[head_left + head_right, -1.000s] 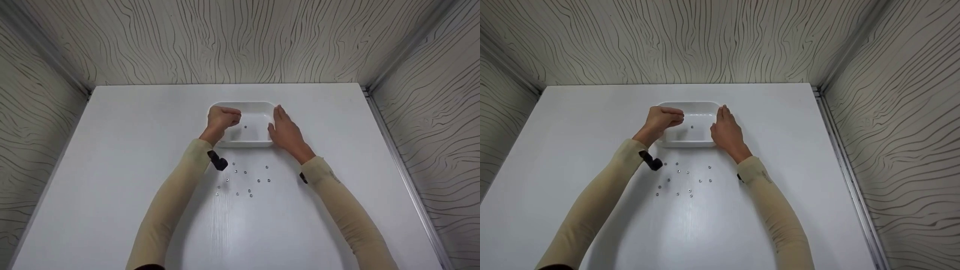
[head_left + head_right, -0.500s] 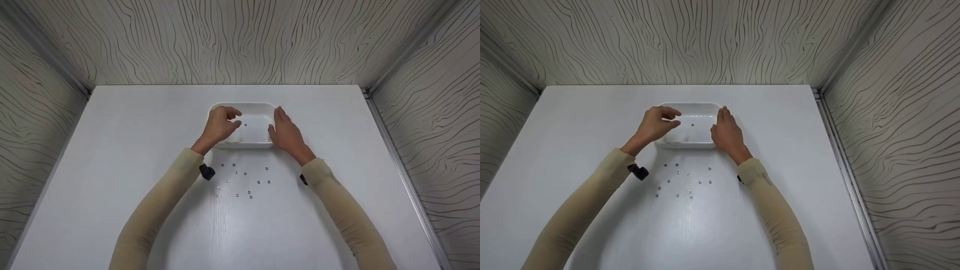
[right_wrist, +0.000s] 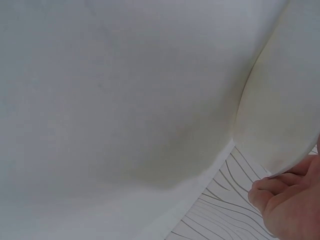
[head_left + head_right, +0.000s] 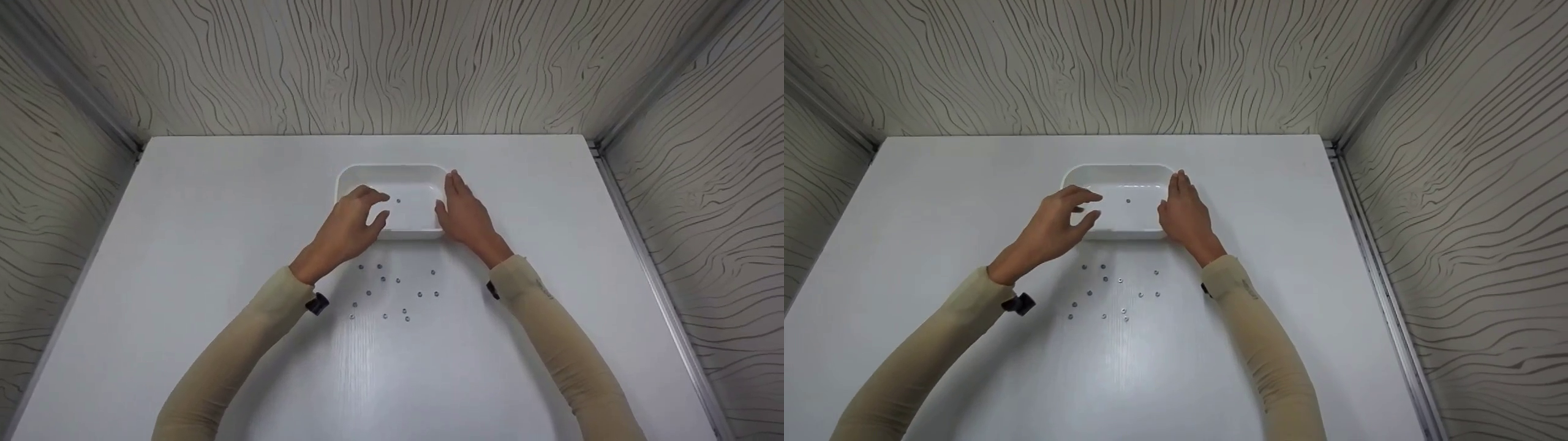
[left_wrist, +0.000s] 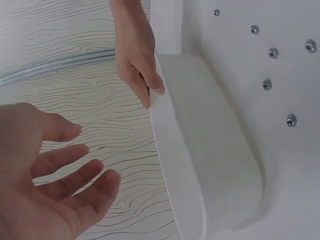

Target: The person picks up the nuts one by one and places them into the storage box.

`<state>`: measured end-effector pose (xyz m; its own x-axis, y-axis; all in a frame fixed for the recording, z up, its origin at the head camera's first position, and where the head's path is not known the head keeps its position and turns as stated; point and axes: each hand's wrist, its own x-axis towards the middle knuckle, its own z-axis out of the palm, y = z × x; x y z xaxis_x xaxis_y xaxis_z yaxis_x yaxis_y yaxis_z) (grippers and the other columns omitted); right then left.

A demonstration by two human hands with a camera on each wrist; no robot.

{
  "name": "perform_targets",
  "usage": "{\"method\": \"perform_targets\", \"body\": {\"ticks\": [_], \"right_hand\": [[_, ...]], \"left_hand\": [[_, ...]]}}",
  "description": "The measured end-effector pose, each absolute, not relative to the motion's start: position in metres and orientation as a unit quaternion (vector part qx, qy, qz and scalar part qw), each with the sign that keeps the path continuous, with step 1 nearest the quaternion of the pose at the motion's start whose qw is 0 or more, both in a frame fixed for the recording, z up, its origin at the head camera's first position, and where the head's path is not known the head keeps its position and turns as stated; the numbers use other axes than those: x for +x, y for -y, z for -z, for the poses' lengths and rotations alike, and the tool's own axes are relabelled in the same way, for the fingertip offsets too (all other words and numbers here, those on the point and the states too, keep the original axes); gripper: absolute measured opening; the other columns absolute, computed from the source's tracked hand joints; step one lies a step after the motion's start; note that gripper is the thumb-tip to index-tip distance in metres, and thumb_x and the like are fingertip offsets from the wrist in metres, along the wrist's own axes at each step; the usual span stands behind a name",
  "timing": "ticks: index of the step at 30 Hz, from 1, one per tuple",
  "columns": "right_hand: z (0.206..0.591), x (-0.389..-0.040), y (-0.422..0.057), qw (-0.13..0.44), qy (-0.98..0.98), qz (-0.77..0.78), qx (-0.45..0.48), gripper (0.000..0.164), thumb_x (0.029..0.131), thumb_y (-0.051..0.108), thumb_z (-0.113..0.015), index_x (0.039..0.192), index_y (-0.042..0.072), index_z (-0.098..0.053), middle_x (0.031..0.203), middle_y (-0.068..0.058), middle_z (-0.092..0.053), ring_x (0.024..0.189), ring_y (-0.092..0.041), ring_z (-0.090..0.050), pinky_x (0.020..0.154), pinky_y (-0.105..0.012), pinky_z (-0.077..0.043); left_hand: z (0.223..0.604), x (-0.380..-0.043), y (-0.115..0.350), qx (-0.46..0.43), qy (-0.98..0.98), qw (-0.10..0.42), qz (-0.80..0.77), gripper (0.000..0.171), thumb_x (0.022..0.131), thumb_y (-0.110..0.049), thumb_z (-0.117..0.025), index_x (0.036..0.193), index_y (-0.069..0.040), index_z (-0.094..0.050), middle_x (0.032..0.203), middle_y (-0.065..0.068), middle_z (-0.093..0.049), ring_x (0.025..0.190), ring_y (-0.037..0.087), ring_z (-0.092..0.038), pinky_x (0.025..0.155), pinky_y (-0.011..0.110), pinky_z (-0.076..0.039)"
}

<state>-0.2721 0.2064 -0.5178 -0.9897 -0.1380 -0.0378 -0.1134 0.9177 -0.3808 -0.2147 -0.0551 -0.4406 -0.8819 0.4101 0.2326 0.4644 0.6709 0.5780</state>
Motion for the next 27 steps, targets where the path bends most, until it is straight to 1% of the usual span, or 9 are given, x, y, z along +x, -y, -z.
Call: {"method": "perform_targets", "body": {"ticks": [7,12,14,18,21,24,27], "right_hand": [[0.519,-0.273,-0.205,0.021,-0.978,0.197,-0.07,0.07,0.11,0.033,-0.043,0.165,-0.004,-0.019,0.175,-0.022,-0.017,0.16,-0.041,-0.028,0.131,-0.054,-0.033],[0.521,-0.272,-0.202,0.024,-0.976,0.202,-0.072,0.07,0.11,0.034,-0.042,0.166,-0.003,-0.018,0.176,-0.021,-0.016,0.161,-0.039,-0.026,0.132,-0.054,-0.032],[0.521,-0.272,-0.202,0.027,-0.976,0.201,-0.074,0.07,0.111,0.034,-0.041,0.166,-0.003,-0.017,0.176,-0.021,-0.015,0.161,-0.04,-0.026,0.132,-0.054,-0.031],[0.522,-0.271,-0.204,0.031,-0.977,0.2,-0.073,0.071,0.111,0.033,-0.042,0.166,-0.003,-0.017,0.176,-0.022,-0.015,0.161,-0.04,-0.026,0.132,-0.054,-0.03],[0.522,-0.272,-0.206,0.029,-0.976,0.202,-0.068,0.071,0.11,0.033,-0.043,0.166,-0.003,-0.018,0.176,-0.021,-0.015,0.161,-0.04,-0.027,0.132,-0.054,-0.032],[0.521,-0.272,-0.207,0.026,-0.976,0.204,-0.067,0.07,0.11,0.032,-0.044,0.166,-0.003,-0.018,0.176,-0.021,-0.016,0.161,-0.04,-0.027,0.131,-0.055,-0.032],[0.52,-0.273,-0.206,0.026,-0.976,0.206,-0.068,0.071,0.11,0.033,-0.044,0.166,-0.003,-0.018,0.176,-0.021,-0.016,0.161,-0.041,-0.027,0.131,-0.055,-0.032]], "left_hand": [[0.443,-0.199,0.063,-0.294,0.909,0.085,0.282,0.03,0.103,-0.011,-0.065,0.13,0.002,-0.07,0.136,0.019,-0.071,0.126,0.032,-0.071,0.106,0.044,-0.061],[0.451,-0.187,0.07,-0.328,0.902,0.126,0.251,0.029,0.102,-0.008,-0.065,0.129,0.003,-0.07,0.139,0.02,-0.07,0.119,0.032,-0.074,0.095,0.042,-0.065],[0.454,-0.182,0.072,-0.338,0.898,0.128,0.249,0.029,0.102,-0.006,-0.065,0.129,0.003,-0.07,0.14,0.021,-0.069,0.115,0.032,-0.076,0.091,0.041,-0.067],[0.461,-0.17,0.076,-0.353,0.894,0.101,0.255,0.031,0.102,-0.004,-0.065,0.132,0.004,-0.066,0.138,0.023,-0.069,0.117,0.034,-0.075,0.094,0.041,-0.066],[0.465,-0.161,0.079,-0.363,0.895,0.084,0.244,0.033,0.101,-0.005,-0.066,0.134,0.002,-0.065,0.137,0.022,-0.07,0.117,0.034,-0.075,0.096,0.041,-0.065],[0.469,-0.153,0.083,-0.378,0.897,0.094,0.208,0.034,0.101,-0.01,-0.069,0.134,0.0,-0.066,0.134,0.019,-0.072,0.117,0.032,-0.075,0.096,0.041,-0.065],[0.475,-0.147,0.087,-0.396,0.896,0.125,0.159,0.034,0.1,-0.016,-0.072,0.13,-0.002,-0.07,0.128,0.015,-0.076,0.115,0.03,-0.076,0.095,0.039,-0.066]]}}
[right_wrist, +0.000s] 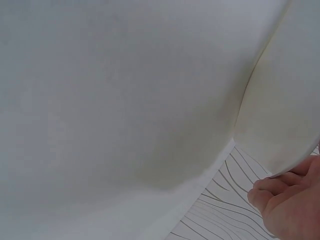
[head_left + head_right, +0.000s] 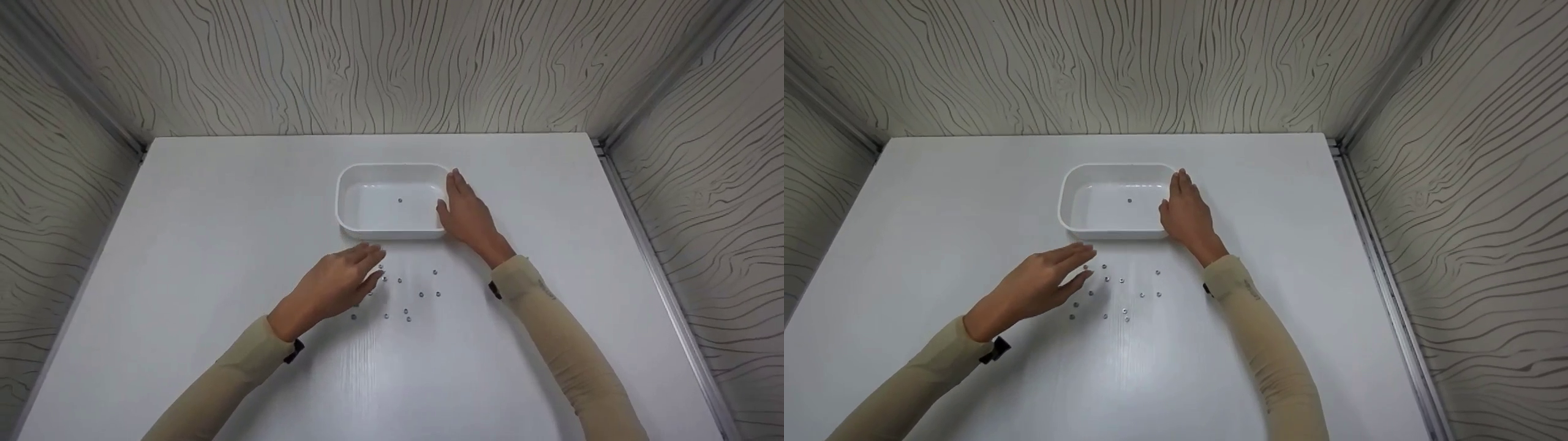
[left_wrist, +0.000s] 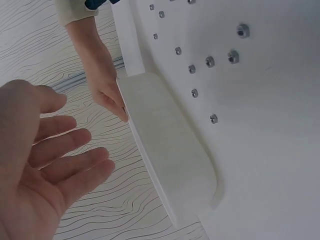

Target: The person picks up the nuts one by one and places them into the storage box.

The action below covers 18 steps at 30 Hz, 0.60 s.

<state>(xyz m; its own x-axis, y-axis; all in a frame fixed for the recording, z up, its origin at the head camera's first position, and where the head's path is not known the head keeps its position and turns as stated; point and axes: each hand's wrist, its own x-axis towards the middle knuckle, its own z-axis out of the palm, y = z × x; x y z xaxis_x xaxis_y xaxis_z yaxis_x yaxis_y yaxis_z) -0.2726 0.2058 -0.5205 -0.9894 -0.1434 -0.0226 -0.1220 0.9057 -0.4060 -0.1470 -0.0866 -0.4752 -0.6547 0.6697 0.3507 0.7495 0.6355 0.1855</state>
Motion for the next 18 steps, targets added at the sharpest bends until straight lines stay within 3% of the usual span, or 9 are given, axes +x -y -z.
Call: {"method": "perform_targets", "body": {"ticks": [9,18], "right_hand": [[0.519,-0.272,-0.206,0.027,-0.979,0.192,-0.064,0.071,0.11,0.035,-0.042,0.166,-0.003,-0.017,0.176,-0.02,-0.015,0.161,-0.04,-0.028,0.132,-0.054,-0.031],[0.52,-0.272,-0.207,0.036,-0.977,0.199,-0.062,0.072,0.111,0.035,-0.042,0.167,-0.001,-0.016,0.177,-0.019,-0.013,0.163,-0.037,-0.022,0.134,-0.052,-0.027]], "left_hand": [[0.492,-0.132,0.092,-0.433,0.884,0.168,0.048,0.035,0.099,-0.024,-0.073,0.128,-0.004,-0.072,0.128,0.011,-0.077,0.126,0.027,-0.072,0.096,0.035,-0.065],[0.512,-0.119,0.1,-0.459,0.868,0.185,0.033,0.034,0.096,-0.02,-0.077,0.125,-0.003,-0.074,0.126,0.012,-0.078,0.122,0.025,-0.074,0.101,0.033,-0.063]]}}
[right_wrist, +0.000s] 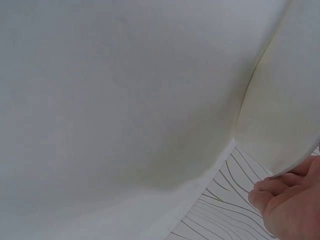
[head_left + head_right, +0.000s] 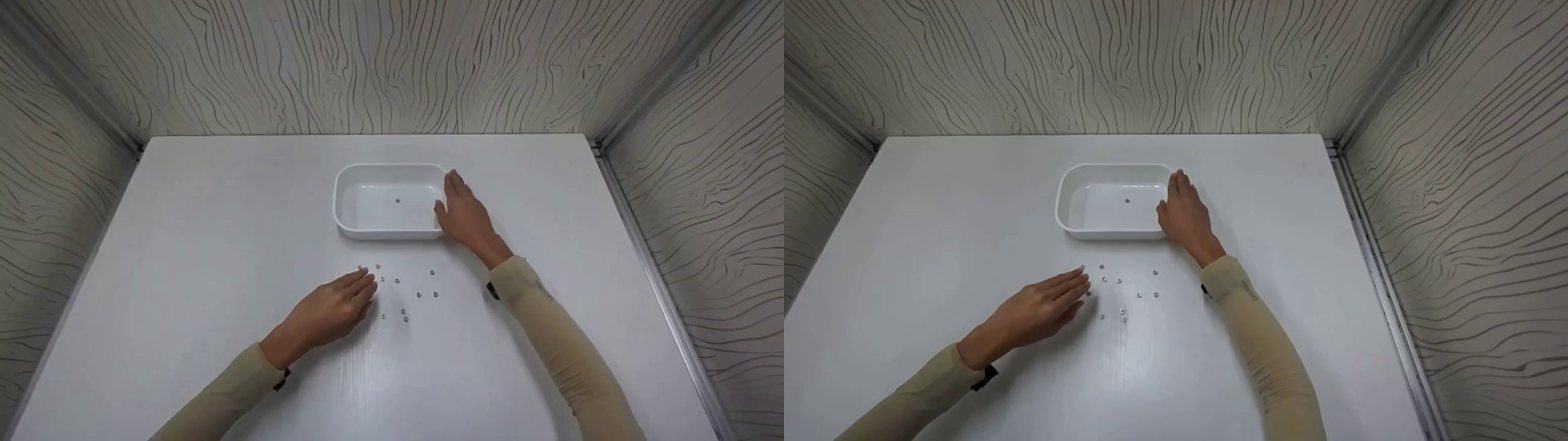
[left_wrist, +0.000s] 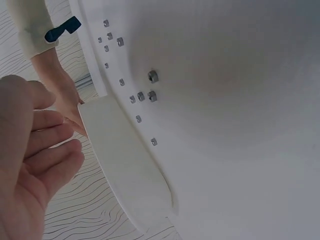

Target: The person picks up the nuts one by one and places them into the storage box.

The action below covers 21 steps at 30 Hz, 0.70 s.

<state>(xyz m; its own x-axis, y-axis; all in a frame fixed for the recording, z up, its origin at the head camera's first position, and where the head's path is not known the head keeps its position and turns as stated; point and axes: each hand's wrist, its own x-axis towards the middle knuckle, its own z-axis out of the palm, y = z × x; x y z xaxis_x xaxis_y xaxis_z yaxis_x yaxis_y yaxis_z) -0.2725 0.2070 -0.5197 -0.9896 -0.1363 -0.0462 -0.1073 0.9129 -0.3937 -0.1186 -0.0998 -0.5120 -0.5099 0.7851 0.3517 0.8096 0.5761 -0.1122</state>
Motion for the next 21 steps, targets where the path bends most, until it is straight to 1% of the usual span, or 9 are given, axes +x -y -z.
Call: {"method": "perform_targets", "body": {"ticks": [3,9,14,21], "right_hand": [[0.519,-0.272,-0.207,0.038,-0.976,0.206,-0.062,0.072,0.111,0.035,-0.043,0.167,-0.001,-0.015,0.177,-0.018,-0.012,0.164,-0.037,-0.02,0.135,-0.053,-0.026],[0.519,-0.272,-0.208,0.038,-0.974,0.211,-0.072,0.071,0.109,0.025,-0.046,0.166,-0.003,-0.015,0.177,-0.02,-0.012,0.164,-0.038,-0.02,0.135,-0.053,-0.024],[0.521,-0.272,-0.209,0.037,-0.974,0.21,-0.073,0.07,0.108,0.022,-0.046,0.166,-0.003,-0.015,0.177,-0.02,-0.012,0.164,-0.038,-0.02,0.135,-0.053,-0.025],[0.52,-0.273,-0.207,0.036,-0.978,0.191,-0.073,0.068,0.108,0.018,-0.044,0.166,-0.004,-0.016,0.176,-0.021,-0.013,0.163,-0.037,-0.024,0.133,-0.051,-0.03]], "left_hand": [[0.515,-0.115,0.105,-0.465,0.866,0.181,0.026,0.032,0.095,-0.017,-0.077,0.124,-0.003,-0.074,0.124,0.011,-0.078,0.121,0.024,-0.075,0.1,0.032,-0.063],[0.521,-0.109,0.113,-0.475,0.862,0.177,0.018,0.03,0.093,-0.011,-0.078,0.121,-0.003,-0.075,0.121,0.011,-0.079,0.117,0.022,-0.076,0.096,0.029,-0.064],[0.526,-0.106,0.116,-0.486,0.855,0.178,0.006,0.027,0.092,-0.01,-0.078,0.118,-0.004,-0.076,0.118,0.01,-0.08,0.112,0.02,-0.078,0.092,0.028,-0.065],[0.532,-0.105,0.122,-0.49,0.849,0.194,-0.027,0.03,0.084,-0.001,-0.083,0.113,-0.005,-0.077,0.114,0.008,-0.081,0.109,0.018,-0.078,0.091,0.027,-0.065]]}}
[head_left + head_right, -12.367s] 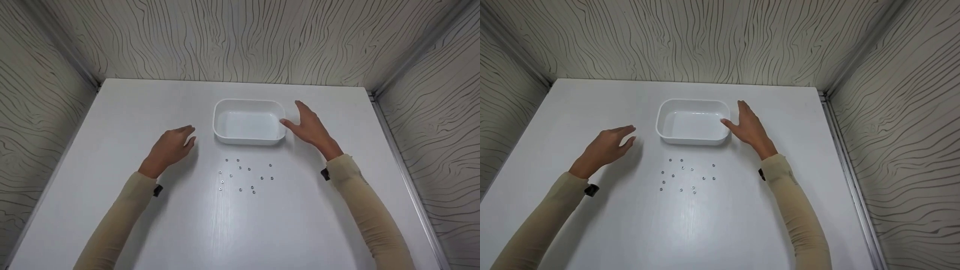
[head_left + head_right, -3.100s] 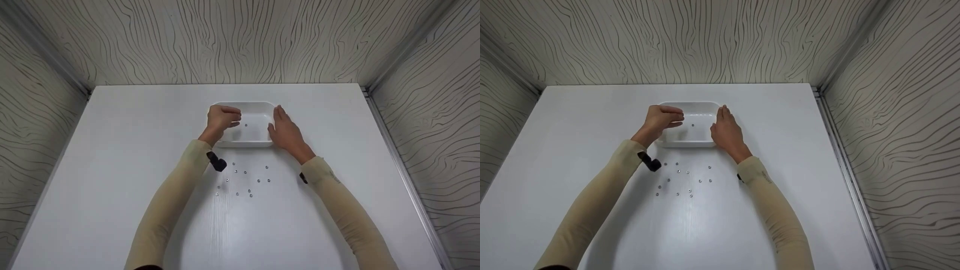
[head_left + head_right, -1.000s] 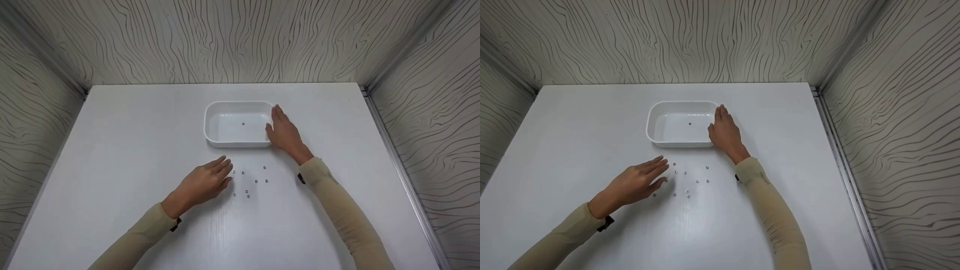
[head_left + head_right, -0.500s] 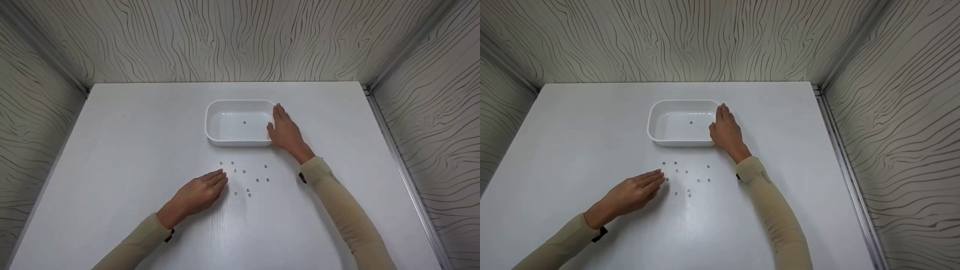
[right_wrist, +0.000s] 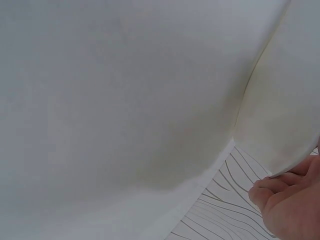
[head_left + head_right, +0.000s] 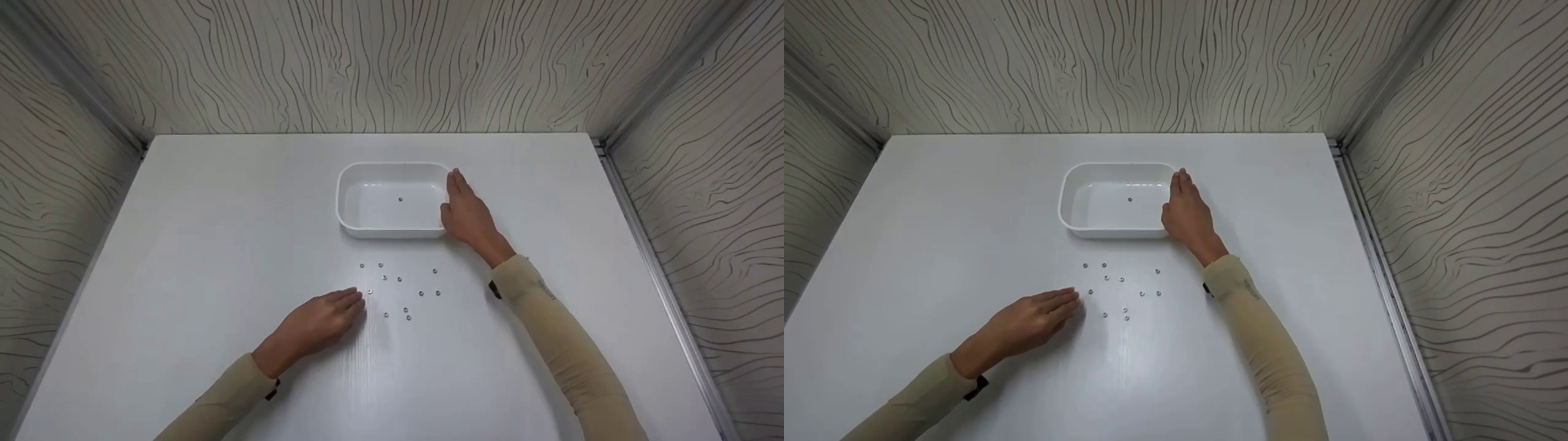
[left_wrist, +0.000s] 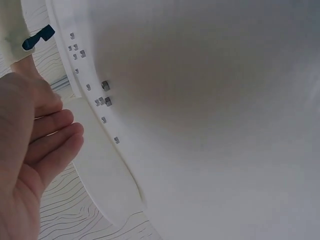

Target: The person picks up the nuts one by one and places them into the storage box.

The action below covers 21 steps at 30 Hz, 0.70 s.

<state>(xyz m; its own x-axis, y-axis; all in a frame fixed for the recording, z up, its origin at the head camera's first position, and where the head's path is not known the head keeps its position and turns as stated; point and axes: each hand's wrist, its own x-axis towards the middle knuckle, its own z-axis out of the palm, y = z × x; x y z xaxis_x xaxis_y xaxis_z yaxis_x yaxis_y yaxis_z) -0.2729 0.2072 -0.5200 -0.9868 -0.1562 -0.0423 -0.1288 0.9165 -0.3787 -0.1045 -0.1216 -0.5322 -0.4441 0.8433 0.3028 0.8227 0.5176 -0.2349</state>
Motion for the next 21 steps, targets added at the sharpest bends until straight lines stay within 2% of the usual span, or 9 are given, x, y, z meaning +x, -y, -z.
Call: {"method": "perform_targets", "body": {"ticks": [12,21], "right_hand": [[0.521,-0.273,-0.208,0.046,-0.978,0.195,-0.066,0.069,0.108,0.018,-0.044,0.166,-0.003,-0.013,0.177,-0.021,-0.011,0.164,-0.037,-0.02,0.134,-0.051,-0.026],[0.517,-0.272,-0.207,0.048,-0.976,0.203,-0.07,0.071,0.108,0.021,-0.046,0.166,-0.003,-0.013,0.177,-0.02,-0.01,0.164,-0.037,-0.018,0.135,-0.051,-0.025]], "left_hand": [[0.537,-0.101,0.126,-0.502,0.841,0.194,-0.055,0.035,0.079,0.001,-0.087,0.112,-0.007,-0.078,0.113,0.005,-0.081,0.107,0.016,-0.078,0.092,0.027,-0.065],[0.55,-0.096,0.131,-0.523,0.815,0.233,-0.086,0.04,0.074,-0.003,-0.093,0.112,-0.008,-0.078,0.113,0.005,-0.081,0.104,0.014,-0.079,0.086,0.025,-0.066]]}}
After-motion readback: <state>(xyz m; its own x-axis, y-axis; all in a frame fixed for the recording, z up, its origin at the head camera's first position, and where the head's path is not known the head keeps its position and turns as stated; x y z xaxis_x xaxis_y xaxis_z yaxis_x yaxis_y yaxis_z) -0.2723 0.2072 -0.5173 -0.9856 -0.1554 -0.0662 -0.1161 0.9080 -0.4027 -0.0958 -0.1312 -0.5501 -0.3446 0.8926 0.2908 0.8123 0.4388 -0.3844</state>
